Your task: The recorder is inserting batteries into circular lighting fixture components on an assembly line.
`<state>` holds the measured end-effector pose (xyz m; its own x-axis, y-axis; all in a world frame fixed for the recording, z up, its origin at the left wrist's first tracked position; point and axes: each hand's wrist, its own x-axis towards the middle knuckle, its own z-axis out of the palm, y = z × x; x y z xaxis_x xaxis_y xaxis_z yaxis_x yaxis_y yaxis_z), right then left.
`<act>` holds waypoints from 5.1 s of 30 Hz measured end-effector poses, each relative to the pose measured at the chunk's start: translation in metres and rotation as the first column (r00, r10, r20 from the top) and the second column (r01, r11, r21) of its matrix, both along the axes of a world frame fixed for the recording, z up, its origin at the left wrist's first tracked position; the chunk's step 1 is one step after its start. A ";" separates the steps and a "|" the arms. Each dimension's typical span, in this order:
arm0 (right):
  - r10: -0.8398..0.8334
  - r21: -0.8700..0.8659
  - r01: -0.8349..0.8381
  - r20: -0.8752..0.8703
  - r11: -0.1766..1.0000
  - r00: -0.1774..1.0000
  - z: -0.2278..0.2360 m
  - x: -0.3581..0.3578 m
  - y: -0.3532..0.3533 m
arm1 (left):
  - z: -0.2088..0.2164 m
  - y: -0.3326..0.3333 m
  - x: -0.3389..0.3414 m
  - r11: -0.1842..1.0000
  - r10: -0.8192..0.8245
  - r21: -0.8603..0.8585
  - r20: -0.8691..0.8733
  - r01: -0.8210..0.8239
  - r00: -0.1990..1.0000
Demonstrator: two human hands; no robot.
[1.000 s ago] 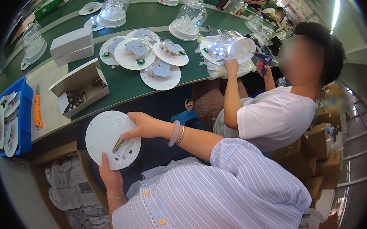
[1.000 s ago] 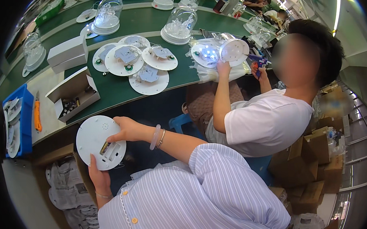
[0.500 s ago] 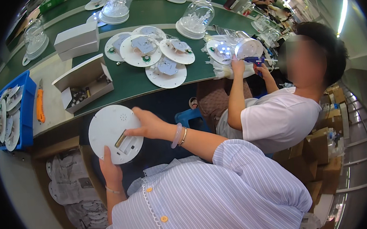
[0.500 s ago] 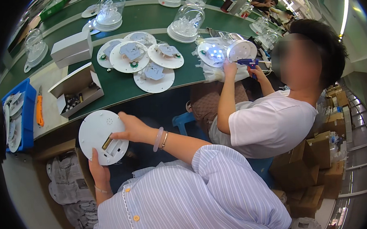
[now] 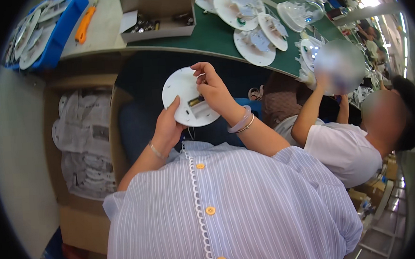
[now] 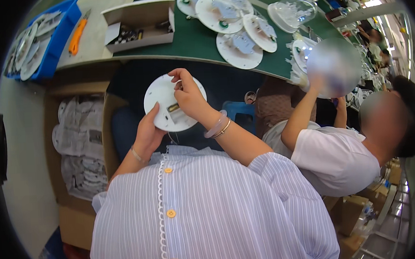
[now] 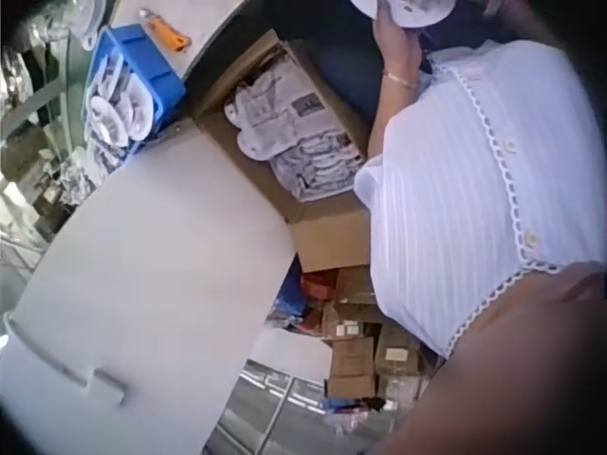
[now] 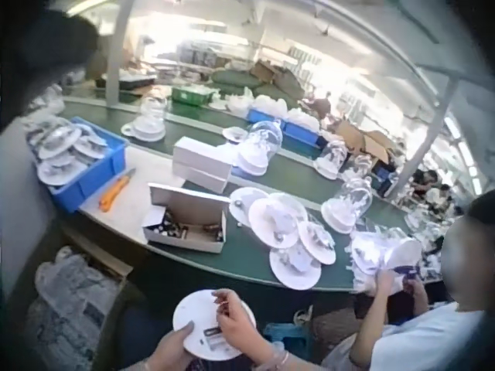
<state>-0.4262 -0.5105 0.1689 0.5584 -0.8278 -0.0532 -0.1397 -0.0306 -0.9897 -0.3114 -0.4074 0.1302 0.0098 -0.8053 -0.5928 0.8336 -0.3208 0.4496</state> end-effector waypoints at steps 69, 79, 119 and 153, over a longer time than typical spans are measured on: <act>0.107 -0.237 -0.148 -0.177 0.960 0.978 0.030 0.018 0.011 | 0.022 0.013 0.050 0.918 0.302 -0.347 0.294 -0.193 0.907; -0.049 -0.706 -0.244 -0.367 0.665 0.929 0.043 0.116 -0.090 | 0.021 0.023 0.065 0.880 0.397 -0.359 0.198 -0.310 0.896; 0.411 -0.739 -0.533 -0.371 0.411 0.833 0.047 0.040 -0.013 | 0.021 0.022 0.050 0.880 0.424 -0.318 0.188 -0.354 0.886; 0.737 0.434 -0.773 0.297 0.462 0.607 -0.004 0.037 0.035 | 0.045 0.025 0.073 0.738 0.615 -0.395 0.058 -0.548 0.786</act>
